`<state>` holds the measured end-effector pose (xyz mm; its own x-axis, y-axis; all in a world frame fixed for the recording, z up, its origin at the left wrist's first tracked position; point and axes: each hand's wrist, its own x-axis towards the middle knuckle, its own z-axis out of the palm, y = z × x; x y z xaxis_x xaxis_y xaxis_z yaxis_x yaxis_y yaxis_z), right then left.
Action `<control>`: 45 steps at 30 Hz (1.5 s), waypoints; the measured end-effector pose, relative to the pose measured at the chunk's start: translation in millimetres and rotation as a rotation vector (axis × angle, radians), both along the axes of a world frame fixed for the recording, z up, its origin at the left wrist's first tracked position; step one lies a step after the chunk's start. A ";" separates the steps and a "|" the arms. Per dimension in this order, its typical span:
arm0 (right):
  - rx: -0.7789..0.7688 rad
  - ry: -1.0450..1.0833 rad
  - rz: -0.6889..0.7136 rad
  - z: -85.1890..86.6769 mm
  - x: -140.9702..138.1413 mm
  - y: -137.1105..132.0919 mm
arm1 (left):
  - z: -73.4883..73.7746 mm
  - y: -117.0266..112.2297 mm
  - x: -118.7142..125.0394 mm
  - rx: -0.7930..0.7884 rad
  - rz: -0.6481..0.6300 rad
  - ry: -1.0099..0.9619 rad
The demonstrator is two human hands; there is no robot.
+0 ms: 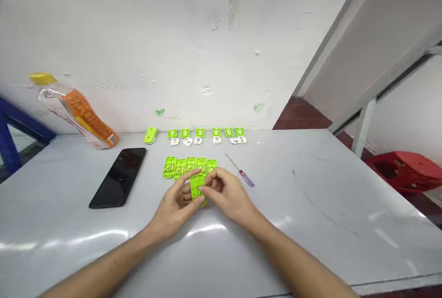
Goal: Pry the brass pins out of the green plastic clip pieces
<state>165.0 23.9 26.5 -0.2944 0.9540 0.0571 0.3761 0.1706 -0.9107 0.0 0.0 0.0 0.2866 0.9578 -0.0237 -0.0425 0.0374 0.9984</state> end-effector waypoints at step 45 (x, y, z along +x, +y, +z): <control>0.161 -0.090 0.033 8.8 14.2 1.0 | 3.3 4.8 0.7 0.015 0.023 0.008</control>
